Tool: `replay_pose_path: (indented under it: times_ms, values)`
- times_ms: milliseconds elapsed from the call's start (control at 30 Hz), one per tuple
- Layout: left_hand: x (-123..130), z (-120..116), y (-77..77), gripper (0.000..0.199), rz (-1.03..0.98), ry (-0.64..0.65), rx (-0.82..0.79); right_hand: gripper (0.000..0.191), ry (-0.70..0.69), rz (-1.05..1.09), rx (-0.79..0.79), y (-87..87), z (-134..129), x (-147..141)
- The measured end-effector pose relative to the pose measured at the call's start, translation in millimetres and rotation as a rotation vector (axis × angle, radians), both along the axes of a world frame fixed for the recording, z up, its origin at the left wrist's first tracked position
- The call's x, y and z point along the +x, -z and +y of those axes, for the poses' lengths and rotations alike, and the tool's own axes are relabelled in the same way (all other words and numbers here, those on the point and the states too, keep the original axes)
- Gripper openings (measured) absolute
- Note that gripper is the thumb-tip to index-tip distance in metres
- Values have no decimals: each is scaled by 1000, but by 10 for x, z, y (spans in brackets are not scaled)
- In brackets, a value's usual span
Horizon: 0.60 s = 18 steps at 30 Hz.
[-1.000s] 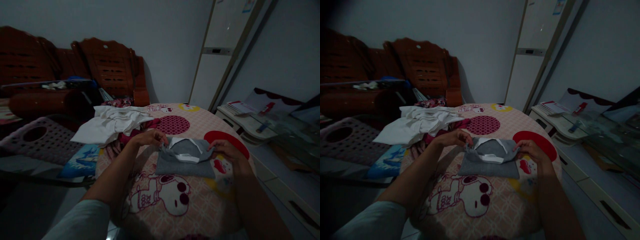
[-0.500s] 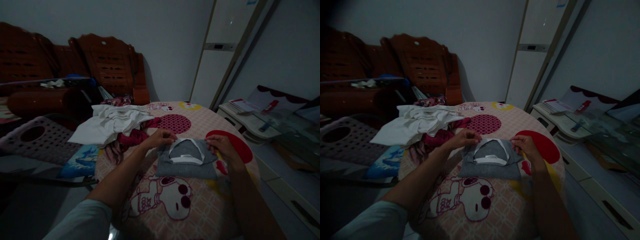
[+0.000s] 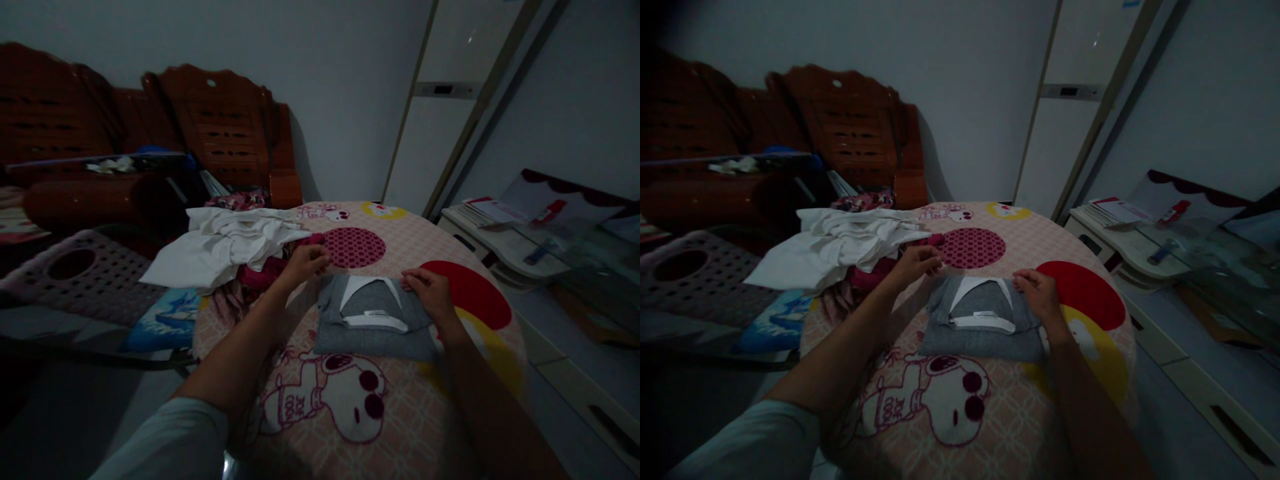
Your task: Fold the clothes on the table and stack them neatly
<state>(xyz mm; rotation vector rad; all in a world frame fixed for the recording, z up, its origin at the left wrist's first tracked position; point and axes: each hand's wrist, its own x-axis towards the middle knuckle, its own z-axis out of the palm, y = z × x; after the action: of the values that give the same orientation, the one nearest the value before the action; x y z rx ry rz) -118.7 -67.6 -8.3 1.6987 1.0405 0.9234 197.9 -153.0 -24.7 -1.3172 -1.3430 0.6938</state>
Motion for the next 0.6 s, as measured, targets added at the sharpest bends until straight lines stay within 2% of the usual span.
replay_pose_path:
  times_ms: [67, 133, 200, 300, 400, 500, 600]
  values:
    - [-82, 64, 69, 24, 152, -56, 3, 23, -25, -124, 87, 11, -2, -70]
    - [-115, 97, 151, 23, 295, -24, -25, 21, -103, -256, 161, 7, -26, -168]
    - [-97, 109, 224, 23, 354, 6, -48, 21, -198, -371, 233, -3, -63, -287]
    - [-32, 111, 288, 27, 314, 44, -110, 23, -334, -507, 344, -9, -125, -476]
    - [5, 102, 290, 25, 187, 70, -230, 28, -440, -596, 426, -1, -165, -634]
    - [8, 89, 259, 17, 83, 61, -313, 32, -478, -677, 446, -12, -140, -708]
    - [11, 80, 233, 13, 34, 58, -318, 32, -492, -786, 420, -42, -58, -707]
